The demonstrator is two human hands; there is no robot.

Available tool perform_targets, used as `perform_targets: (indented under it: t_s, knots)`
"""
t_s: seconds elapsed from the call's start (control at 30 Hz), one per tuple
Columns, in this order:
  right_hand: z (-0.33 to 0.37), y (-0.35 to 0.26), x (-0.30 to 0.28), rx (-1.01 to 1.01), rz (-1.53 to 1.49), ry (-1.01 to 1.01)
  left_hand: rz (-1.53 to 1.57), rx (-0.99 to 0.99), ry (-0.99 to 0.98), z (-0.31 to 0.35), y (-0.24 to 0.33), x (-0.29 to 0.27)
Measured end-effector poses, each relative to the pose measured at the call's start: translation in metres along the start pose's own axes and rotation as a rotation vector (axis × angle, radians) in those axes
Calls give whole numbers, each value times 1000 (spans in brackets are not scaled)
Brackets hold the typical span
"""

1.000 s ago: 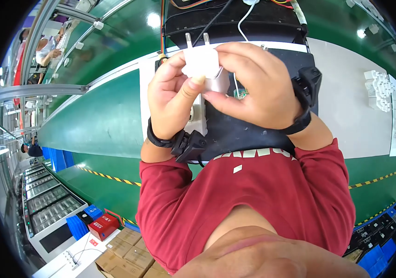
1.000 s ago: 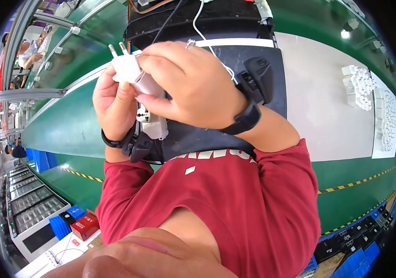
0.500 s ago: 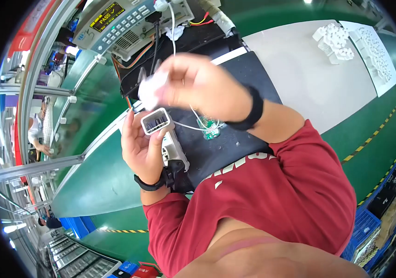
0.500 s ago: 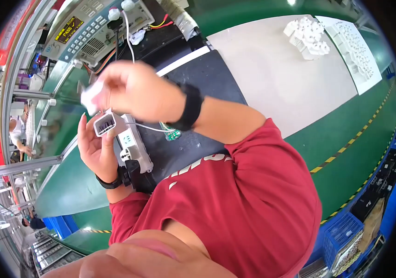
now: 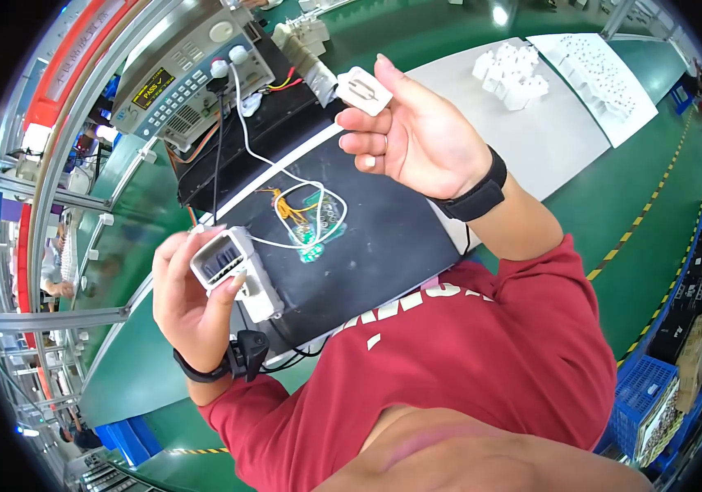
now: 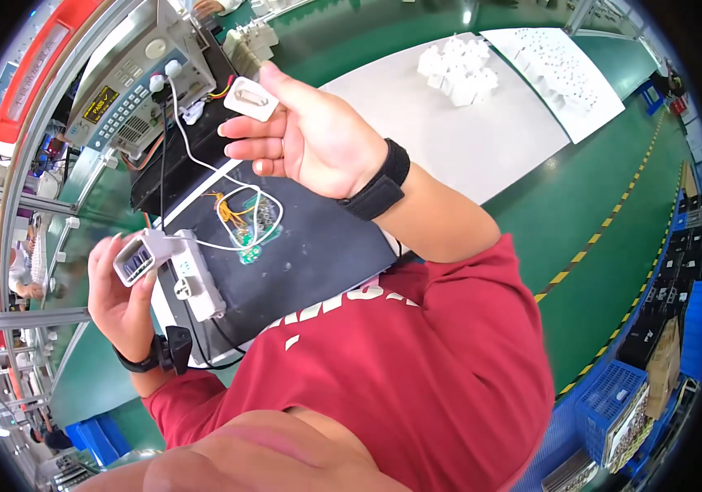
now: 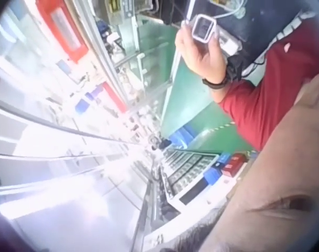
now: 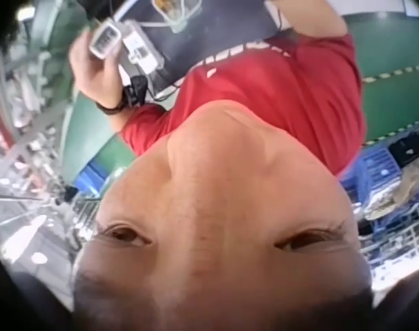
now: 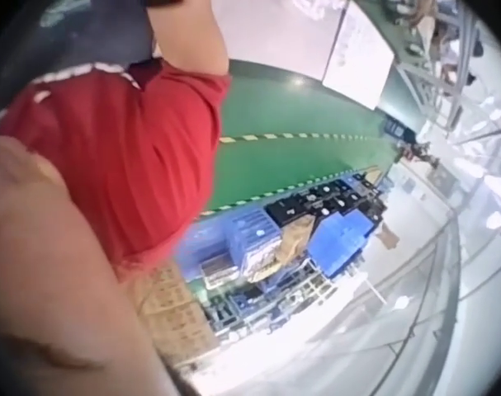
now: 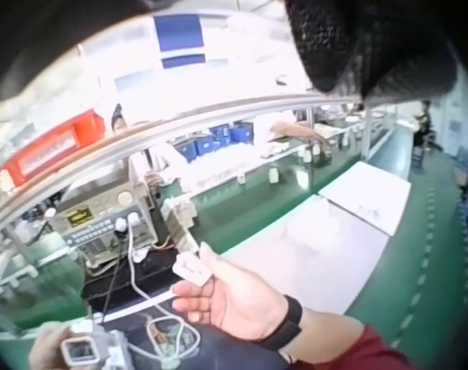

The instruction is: Testing power adapters by plugging them into a test rig and observing the status on a monitor before packing.

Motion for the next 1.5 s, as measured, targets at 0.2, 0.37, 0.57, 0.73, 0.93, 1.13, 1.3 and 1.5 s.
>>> perform_targets:
  t_s: [0.2,0.37,0.57,0.73,0.93,1.13,1.3,1.5]
  knots:
    - [2,10,9,-72,86,-48,58,3,-83,-29,-6,20]
    - [10,0,-3,-450,341,-195,344,-131,-152,-34,-18,44]
    - [24,13,-7,-224,-51,-472,272,-98,-157,-18,-18,48]
    - [16,38,-21,-162,-243,-377,354,-163,-83,-3,-27,48]
    - [13,40,1,-137,-137,-351,320,-134,-42,2,-32,48]
    - [20,31,26,-122,-90,-372,179,-79,-84,3,-17,48]
    - [53,-3,26,-130,-26,-372,118,41,-84,8,32,82]
    - [53,3,16,-84,-36,-379,199,43,8,13,30,84]
Point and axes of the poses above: each hand's wrist, its own z-axis away from the middle knuckle, its own x-axis out of the palm, y = z × x, the point moved 6 cm from there along -z, towards the middle knuckle, and after that the axes turned 14 degrees about -x, right-handed, at the moved point
